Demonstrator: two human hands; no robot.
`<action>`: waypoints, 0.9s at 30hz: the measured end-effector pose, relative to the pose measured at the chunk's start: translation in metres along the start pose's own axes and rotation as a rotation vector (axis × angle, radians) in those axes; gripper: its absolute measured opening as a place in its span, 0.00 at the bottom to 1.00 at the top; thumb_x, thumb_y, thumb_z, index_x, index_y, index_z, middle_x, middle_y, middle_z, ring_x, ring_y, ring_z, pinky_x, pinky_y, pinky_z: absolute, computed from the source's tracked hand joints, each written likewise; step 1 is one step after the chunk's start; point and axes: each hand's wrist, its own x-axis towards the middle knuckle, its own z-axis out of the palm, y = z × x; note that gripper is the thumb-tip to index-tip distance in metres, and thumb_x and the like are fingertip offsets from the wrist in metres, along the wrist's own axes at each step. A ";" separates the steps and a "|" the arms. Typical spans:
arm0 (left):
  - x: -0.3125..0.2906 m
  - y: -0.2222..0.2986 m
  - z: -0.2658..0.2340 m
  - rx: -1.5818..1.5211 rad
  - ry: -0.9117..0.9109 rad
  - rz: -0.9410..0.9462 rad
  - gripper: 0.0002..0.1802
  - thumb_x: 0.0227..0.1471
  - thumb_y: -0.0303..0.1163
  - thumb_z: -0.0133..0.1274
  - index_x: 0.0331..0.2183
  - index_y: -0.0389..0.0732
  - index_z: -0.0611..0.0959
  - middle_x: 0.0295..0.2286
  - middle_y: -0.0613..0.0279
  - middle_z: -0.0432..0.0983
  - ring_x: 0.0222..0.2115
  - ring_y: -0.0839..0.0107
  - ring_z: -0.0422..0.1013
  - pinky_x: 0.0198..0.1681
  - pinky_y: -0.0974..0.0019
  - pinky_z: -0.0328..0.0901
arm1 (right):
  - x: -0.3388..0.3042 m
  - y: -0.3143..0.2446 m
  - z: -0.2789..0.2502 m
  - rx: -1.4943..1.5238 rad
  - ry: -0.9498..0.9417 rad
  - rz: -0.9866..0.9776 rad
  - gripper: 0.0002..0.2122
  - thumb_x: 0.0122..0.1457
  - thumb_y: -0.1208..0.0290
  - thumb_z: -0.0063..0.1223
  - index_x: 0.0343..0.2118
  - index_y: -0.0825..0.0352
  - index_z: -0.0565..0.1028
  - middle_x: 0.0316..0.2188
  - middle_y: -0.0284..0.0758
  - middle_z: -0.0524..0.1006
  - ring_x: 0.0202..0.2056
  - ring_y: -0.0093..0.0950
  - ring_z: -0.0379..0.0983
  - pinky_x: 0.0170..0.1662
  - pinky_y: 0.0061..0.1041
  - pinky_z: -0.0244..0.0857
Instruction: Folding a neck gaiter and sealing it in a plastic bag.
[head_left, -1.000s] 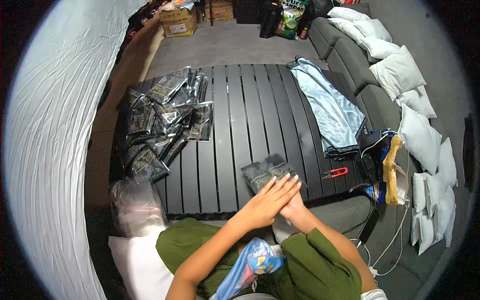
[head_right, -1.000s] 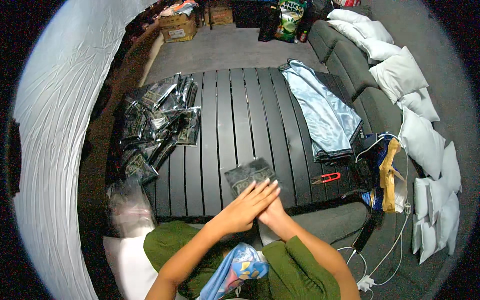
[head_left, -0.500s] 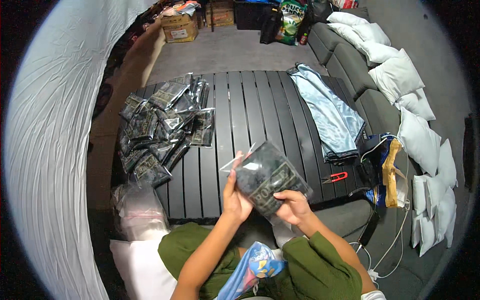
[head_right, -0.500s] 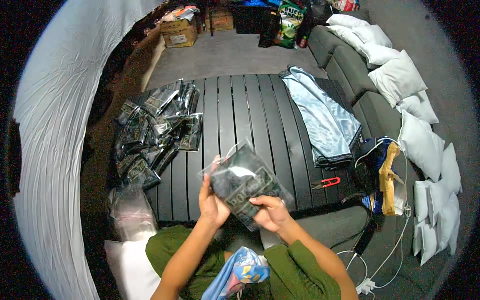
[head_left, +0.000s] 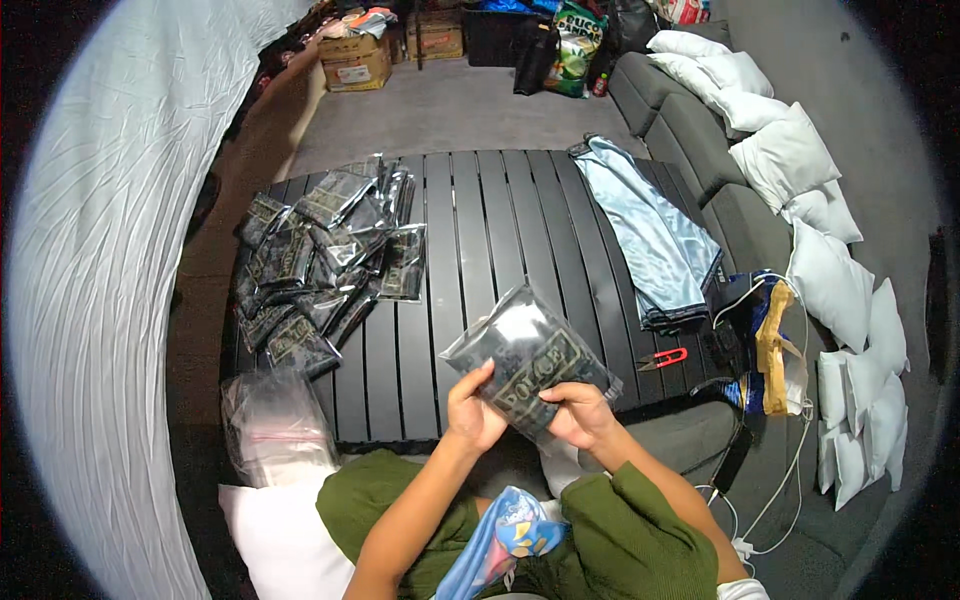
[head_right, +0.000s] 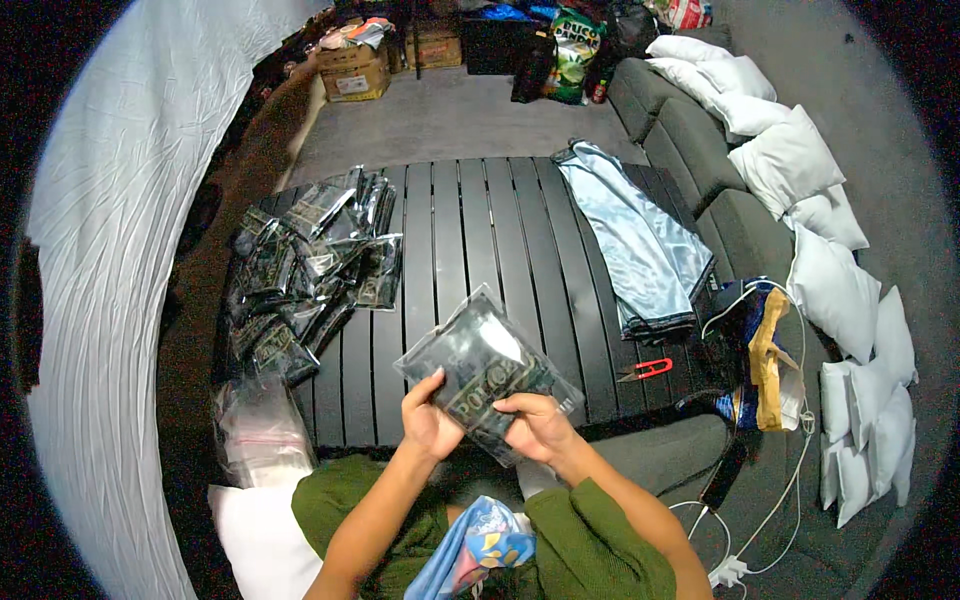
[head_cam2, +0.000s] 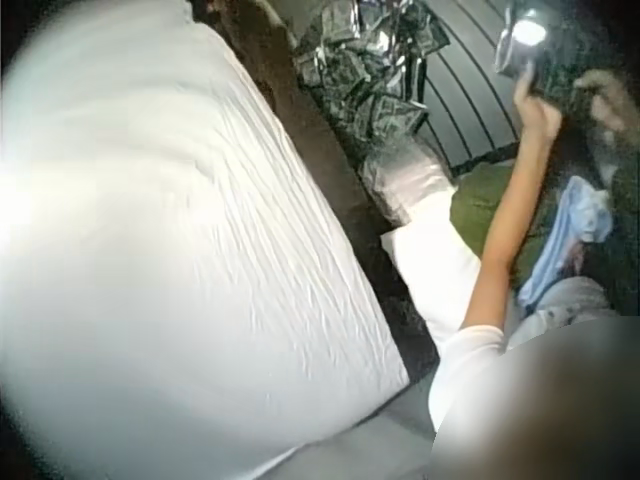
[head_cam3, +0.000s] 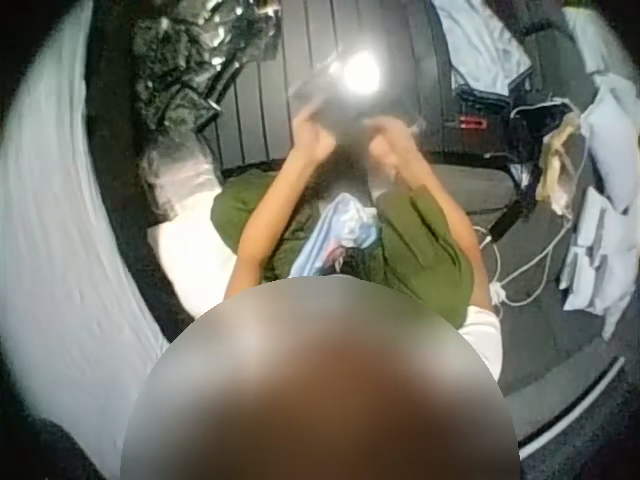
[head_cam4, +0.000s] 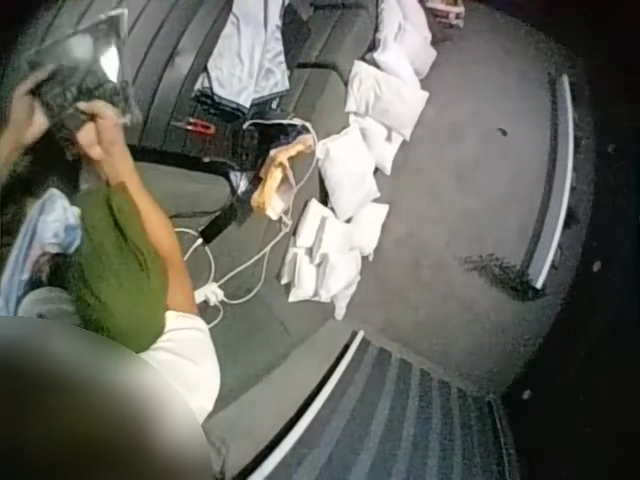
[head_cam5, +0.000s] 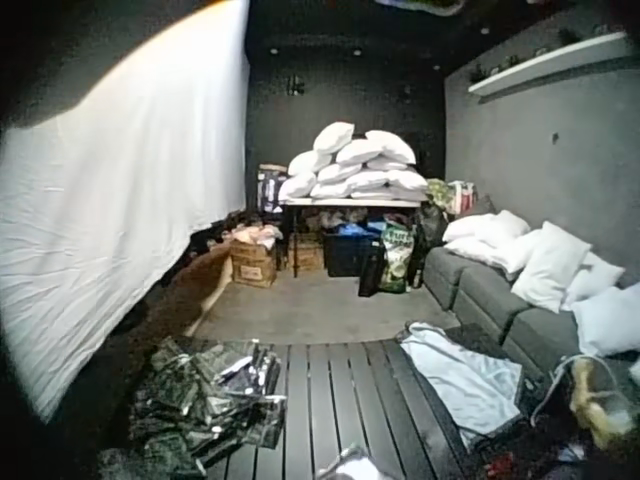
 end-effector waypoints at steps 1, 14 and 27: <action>0.001 0.001 -0.004 0.001 0.001 -0.057 0.22 0.49 0.32 0.44 0.47 0.35 0.66 0.44 0.52 0.67 0.46 0.58 0.64 0.52 0.56 0.55 | 0.001 0.001 0.000 0.000 -0.041 0.013 0.19 0.48 0.82 0.40 0.45 0.77 0.64 0.44 0.45 0.70 0.46 0.36 0.66 0.53 0.35 0.56; -0.005 -0.004 -0.005 0.021 -0.001 -0.088 0.17 0.46 0.29 0.45 0.38 0.29 0.73 0.39 0.50 0.72 0.41 0.60 0.68 0.50 0.59 0.58 | 0.002 0.007 0.002 0.038 0.033 -0.057 0.17 0.49 0.80 0.40 0.44 0.78 0.66 0.43 0.46 0.70 0.45 0.37 0.67 0.54 0.35 0.56; 0.000 0.001 -0.009 -0.028 0.028 -0.164 0.20 0.43 0.28 0.42 0.39 0.25 0.72 0.39 0.46 0.71 0.42 0.57 0.67 0.51 0.58 0.56 | -0.014 -0.011 0.014 -0.065 0.028 -0.070 0.16 0.51 0.78 0.43 0.44 0.75 0.66 0.43 0.43 0.70 0.45 0.33 0.68 0.53 0.37 0.55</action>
